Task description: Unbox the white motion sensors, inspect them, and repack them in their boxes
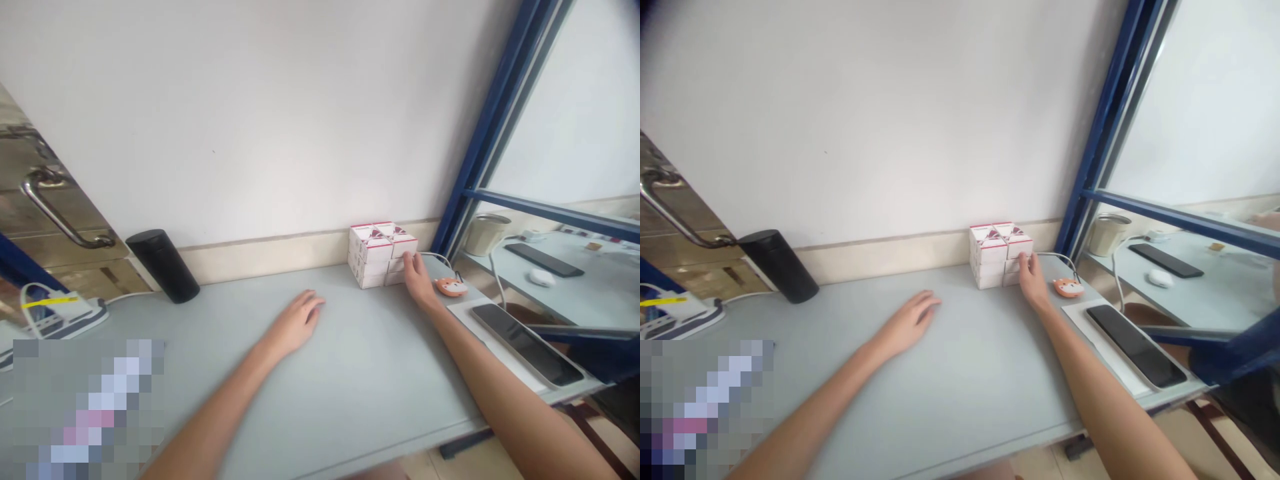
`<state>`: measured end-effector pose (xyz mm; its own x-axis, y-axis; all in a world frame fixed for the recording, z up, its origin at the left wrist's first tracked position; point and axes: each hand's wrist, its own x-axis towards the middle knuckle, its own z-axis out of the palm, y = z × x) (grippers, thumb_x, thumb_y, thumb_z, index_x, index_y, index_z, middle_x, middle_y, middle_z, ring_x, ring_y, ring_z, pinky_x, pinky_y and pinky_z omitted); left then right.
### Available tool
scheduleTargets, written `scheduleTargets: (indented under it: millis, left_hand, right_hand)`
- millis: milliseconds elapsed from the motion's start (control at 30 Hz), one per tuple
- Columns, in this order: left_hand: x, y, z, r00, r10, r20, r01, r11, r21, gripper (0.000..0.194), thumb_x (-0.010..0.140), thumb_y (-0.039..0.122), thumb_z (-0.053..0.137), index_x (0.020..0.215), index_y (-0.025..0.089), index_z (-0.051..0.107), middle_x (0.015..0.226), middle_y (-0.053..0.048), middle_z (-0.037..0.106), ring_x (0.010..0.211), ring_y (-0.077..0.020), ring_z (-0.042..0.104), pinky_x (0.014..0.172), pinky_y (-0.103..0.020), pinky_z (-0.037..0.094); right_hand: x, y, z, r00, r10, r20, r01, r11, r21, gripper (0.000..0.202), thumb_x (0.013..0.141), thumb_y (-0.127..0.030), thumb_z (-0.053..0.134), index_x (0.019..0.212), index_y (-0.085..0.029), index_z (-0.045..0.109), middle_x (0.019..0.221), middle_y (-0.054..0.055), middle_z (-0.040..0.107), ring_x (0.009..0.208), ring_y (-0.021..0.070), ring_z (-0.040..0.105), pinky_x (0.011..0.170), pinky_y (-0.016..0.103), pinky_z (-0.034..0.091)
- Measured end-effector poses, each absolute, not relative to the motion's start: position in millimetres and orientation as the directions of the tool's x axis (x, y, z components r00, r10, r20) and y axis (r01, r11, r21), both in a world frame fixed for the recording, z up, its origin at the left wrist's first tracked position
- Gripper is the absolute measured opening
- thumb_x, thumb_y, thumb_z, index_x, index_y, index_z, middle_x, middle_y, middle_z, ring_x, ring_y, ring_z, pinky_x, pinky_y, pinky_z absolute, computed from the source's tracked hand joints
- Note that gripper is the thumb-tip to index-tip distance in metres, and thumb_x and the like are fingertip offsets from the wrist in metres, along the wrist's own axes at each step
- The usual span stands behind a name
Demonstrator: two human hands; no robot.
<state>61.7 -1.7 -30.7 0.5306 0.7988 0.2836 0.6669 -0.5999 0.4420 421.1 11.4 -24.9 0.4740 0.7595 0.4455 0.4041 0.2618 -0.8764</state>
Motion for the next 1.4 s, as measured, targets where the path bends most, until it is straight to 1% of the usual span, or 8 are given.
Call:
scheduleTargets:
  millis: [367,500,733,867,967,1100,1300,1400]
  left_hand:
    - [63,-3,-28,0.54,0.788,0.294,0.653,-0.613,0.444,0.038,0.105,0.029,0.044,0.133,0.024,0.07,0.153,-0.011,0.059,0.144,-0.0283,0.055,0.125,-0.05,0.04]
    - [64,-3,-29,0.538,0.791,0.291,0.66,-0.61,0.438,0.038,0.106,0.03,0.044,0.133,0.024,0.07,0.153,-0.012,0.059,0.143,-0.0279,0.056,0.125,-0.048,0.04]
    - [64,-3,-32,0.524,0.799,0.295,0.652,-0.6,0.463,0.037,0.105,0.032,0.045,0.132,0.025,0.07,0.153,-0.01,0.059,0.145,-0.0282,0.054,0.126,-0.049,0.039]
    - [64,-3,-33,0.531,0.797,0.289,0.641,-0.6,0.478,0.038,0.105,0.032,0.045,0.133,0.024,0.07,0.154,-0.011,0.059,0.145,-0.0285,0.053,0.127,-0.049,0.037]
    - [64,-3,-33,0.529,0.798,0.29,0.633,-0.598,0.491,0.038,0.106,0.033,0.045,0.133,0.025,0.07,0.154,-0.011,0.058,0.145,-0.0282,0.053,0.127,-0.049,0.037]
    - [64,-3,-34,0.52,0.799,0.302,0.611,-0.596,0.522,0.036,0.104,0.033,0.048,0.131,0.025,0.071,0.153,-0.01,0.059,0.144,-0.0281,0.054,0.127,-0.049,0.036]
    - [65,-4,-30,0.48,0.817,0.32,0.54,-0.562,0.627,0.033,0.102,0.039,0.055,0.124,0.025,0.074,0.148,-0.012,0.062,0.141,-0.0319,0.057,0.126,-0.053,0.037]
    - [71,-8,-21,0.437,0.83,0.345,0.465,-0.537,0.704,0.044,0.105,0.047,0.051,0.14,0.024,0.062,0.147,-0.014,0.063,0.137,-0.0291,0.06,0.121,-0.048,0.044]
  right_hand:
    - [416,12,-29,0.564,0.727,0.391,0.371,0.2,-0.907,0.078,0.097,-0.075,0.045,0.151,-0.019,0.046,0.147,0.022,0.059,0.125,0.0343,0.065,0.109,0.051,0.049]
    - [416,10,-27,0.597,0.673,0.437,0.394,0.228,-0.89,0.074,0.096,-0.064,0.054,0.153,-0.019,0.043,0.149,0.022,0.055,0.123,0.0331,0.065,0.106,0.05,0.052]
    - [401,-15,-2,0.377,0.391,0.84,0.831,0.256,-0.493,0.067,0.087,-0.024,0.058,0.152,-0.015,0.045,0.149,0.02,0.053,0.143,0.0369,0.049,0.12,0.059,0.039]
    - [375,-24,10,0.069,0.473,0.878,0.922,0.306,-0.237,0.067,0.092,-0.021,0.056,0.158,-0.024,0.043,0.165,0.011,0.044,0.158,0.0346,0.032,0.129,0.06,0.024]
    - [363,-18,6,-0.01,0.556,0.831,0.93,0.31,-0.197,0.067,0.098,-0.028,0.057,0.162,-0.027,0.039,0.165,0.008,0.047,0.161,0.0342,0.027,0.131,0.062,0.015]
    - [365,-7,-5,0.015,0.553,0.833,0.928,0.302,-0.218,0.053,0.102,-0.031,0.058,0.154,-0.026,0.051,0.153,0.009,0.06,0.152,0.0324,0.043,0.127,0.058,0.026]
    - [371,-9,-9,0.097,0.474,0.875,0.9,0.334,-0.281,0.025,0.1,-0.036,0.066,0.121,-0.025,0.073,0.131,0.012,0.074,0.129,0.0332,0.065,0.112,0.054,0.047]
    - [359,-19,-12,0.084,0.476,0.875,0.839,0.44,-0.32,0.028,0.093,-0.045,0.075,0.113,-0.026,0.074,0.122,0.014,0.077,0.122,0.0339,0.069,0.109,0.053,0.052]
